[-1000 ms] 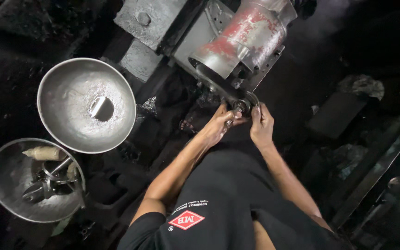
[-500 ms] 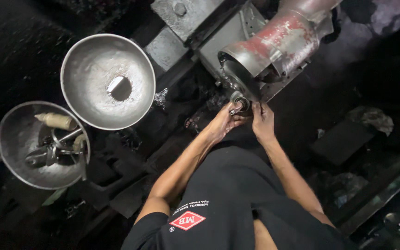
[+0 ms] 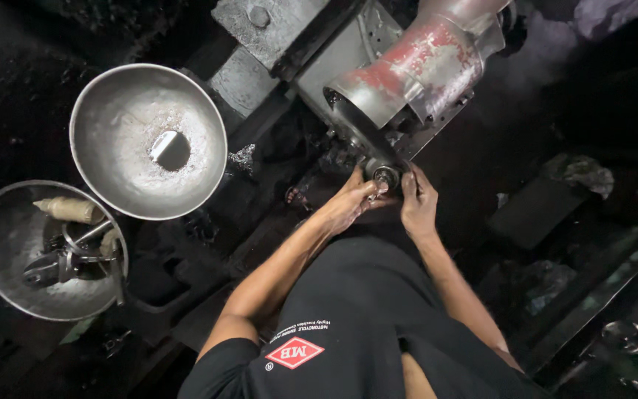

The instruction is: The person repeatedly grinds a cylindrical metal part against a bench grinder, then dips it into a water basin to cool and clean it. The cycle of grinding and dipping is repeated several times throughout the clip.

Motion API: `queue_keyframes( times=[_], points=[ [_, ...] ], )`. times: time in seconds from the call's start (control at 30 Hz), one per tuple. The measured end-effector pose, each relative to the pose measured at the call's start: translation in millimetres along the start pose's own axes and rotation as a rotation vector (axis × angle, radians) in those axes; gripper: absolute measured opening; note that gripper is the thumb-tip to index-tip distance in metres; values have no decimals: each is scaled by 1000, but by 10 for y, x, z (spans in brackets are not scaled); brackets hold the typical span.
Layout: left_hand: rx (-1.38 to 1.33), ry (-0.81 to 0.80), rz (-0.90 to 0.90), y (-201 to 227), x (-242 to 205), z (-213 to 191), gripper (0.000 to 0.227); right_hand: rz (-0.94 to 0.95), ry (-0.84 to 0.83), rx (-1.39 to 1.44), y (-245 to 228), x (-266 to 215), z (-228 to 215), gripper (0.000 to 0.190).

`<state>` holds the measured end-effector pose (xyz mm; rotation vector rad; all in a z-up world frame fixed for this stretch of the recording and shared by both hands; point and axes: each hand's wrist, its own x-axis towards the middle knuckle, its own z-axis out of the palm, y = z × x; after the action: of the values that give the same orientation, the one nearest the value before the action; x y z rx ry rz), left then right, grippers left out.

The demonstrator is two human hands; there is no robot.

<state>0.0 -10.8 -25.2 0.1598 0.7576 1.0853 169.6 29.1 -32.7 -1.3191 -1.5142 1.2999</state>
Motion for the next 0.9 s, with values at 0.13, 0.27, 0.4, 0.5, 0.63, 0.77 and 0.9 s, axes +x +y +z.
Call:
queue_keyframes(
  times=[0.13,0.27,0.4,0.5,0.63,0.77,0.9],
  points=[
    [24,20,5,-9,-37,-116,80,12,-20,38,-22,3,113,31],
    [-28,54,14,11,17,-181,75,26,-34,69,30,36,169,30],
    [19,24,79,3,105,-104,69,-27,50,-8,1,67,147,33],
    [61,5,105,-29,163,-12,67,-154,90,-40,-89,72,66,36],
    [18,-19,143,-104,218,-11,66,-176,45,-41,-70,87,-47,35],
    [-61,-28,143,-124,194,-143,53,-101,-5,6,179,173,18,27],
    [-101,-30,173,-129,113,-259,46,-19,-61,68,426,231,129,18]
  ],
)
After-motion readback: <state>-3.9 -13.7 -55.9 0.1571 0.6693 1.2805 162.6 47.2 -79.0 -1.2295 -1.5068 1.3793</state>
